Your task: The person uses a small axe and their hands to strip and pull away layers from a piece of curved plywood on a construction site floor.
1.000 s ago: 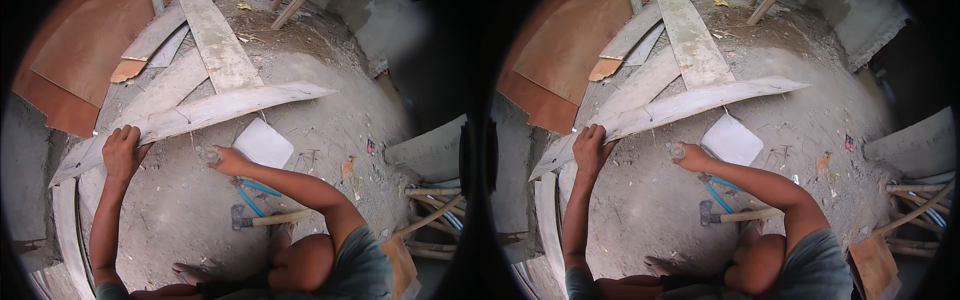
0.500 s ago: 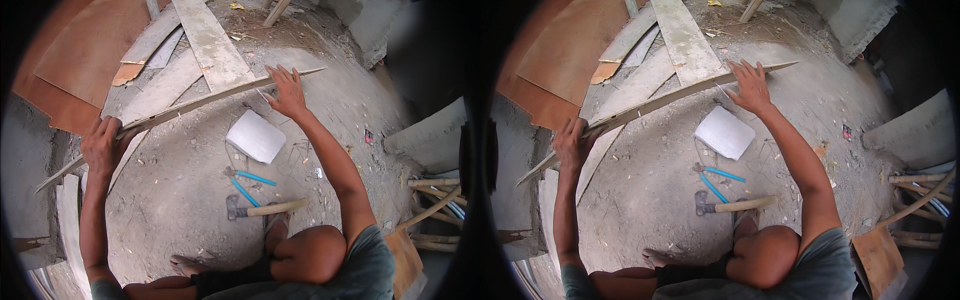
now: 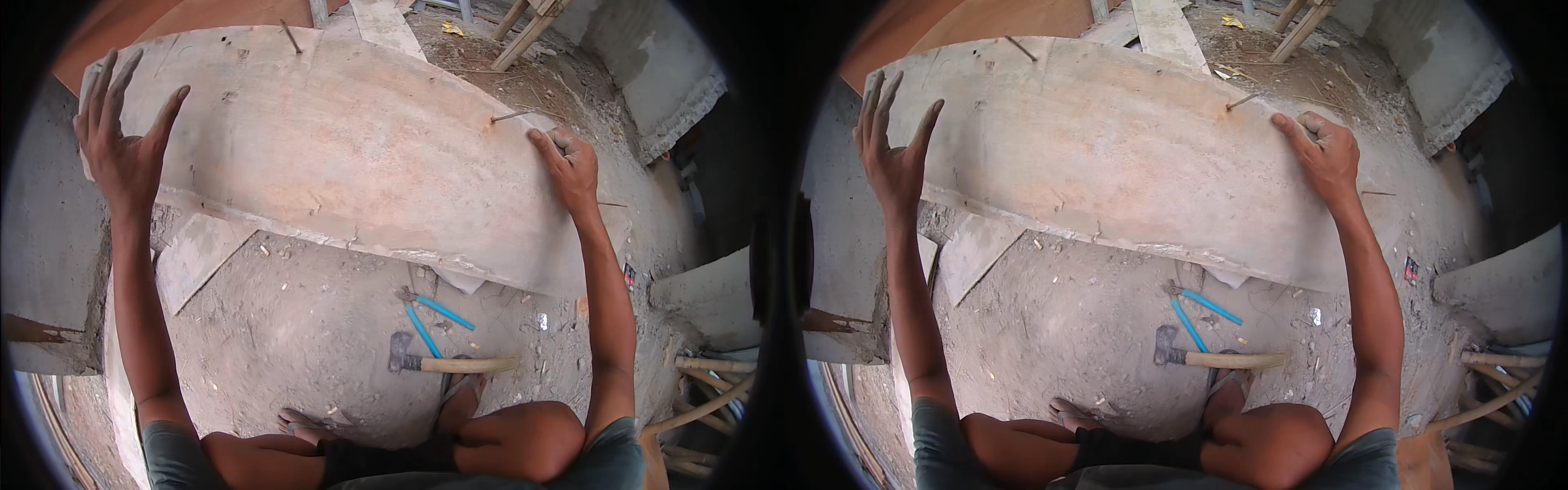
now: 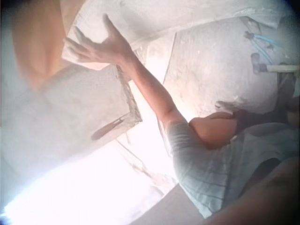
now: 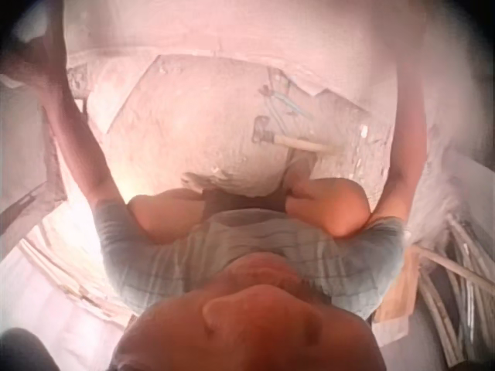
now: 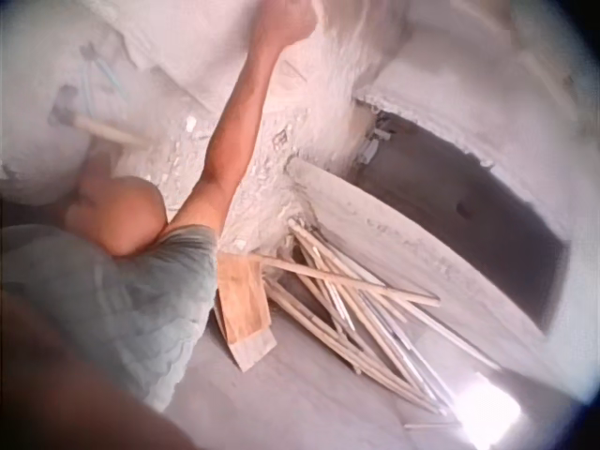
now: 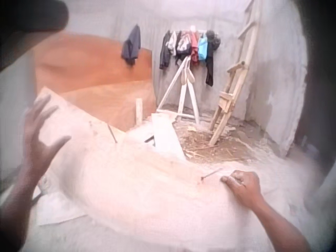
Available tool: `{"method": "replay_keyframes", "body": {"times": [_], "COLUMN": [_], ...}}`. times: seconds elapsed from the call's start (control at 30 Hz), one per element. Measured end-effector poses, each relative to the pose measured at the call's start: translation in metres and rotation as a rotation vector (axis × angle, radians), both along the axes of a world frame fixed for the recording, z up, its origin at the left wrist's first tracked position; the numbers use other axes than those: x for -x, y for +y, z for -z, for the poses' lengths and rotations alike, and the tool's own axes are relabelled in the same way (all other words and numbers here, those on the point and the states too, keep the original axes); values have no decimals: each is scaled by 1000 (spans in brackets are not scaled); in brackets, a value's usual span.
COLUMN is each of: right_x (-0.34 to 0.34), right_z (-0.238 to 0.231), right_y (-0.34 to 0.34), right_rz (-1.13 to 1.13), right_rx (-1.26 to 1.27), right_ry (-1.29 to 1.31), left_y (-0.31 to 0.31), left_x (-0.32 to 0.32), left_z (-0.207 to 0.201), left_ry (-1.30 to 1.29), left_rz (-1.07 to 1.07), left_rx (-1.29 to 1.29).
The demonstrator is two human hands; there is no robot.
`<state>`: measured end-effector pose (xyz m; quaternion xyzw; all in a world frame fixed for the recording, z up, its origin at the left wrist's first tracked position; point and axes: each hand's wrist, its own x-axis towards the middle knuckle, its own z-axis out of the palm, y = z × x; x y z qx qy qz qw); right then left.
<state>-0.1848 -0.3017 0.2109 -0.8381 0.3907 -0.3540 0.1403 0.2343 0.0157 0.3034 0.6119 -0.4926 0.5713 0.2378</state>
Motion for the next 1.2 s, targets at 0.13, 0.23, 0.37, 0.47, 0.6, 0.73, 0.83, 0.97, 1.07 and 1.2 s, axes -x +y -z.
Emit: {"method": "replay_keyframes", "body": {"times": [0.13,0.23,0.37,0.47,0.6,0.73,0.83,0.97,1.07,1.2], "right_x": [6,-20,-72,-118,-117,-35,54,112,113,78], "right_z": [34,58,80,104,60,85,188,275,306,221], "right_y": [-18,-39,-91,-96,4,133,211,264,273,269], "right_rz": [77,172,135,170,-238,-844,-912,-732,-618,-523], "right_rx": [-349,-461,-448,-159,-265,-525,-552,-345,-325,-819], "right_ry": [-62,-3,171,267,2,318,692,772,901,865], "left_y": [-7,-5,-25,-34,-15,-17,-28,-63,-108,-143], "left_x": [2,-2,13,30,56,77,102,107,139,135], "left_z": [31,49,78,135,177,216,234,302,323,349], "left_ry": [260,357,562,779,934,935,1299,1650,2197,2281], "left_rz": [127,136,156,231,252,328,285,420,384,257], "left_rx": [-86,-156,-251,-453,-921,-1103,-1270,-1276,-1057,-745]}}
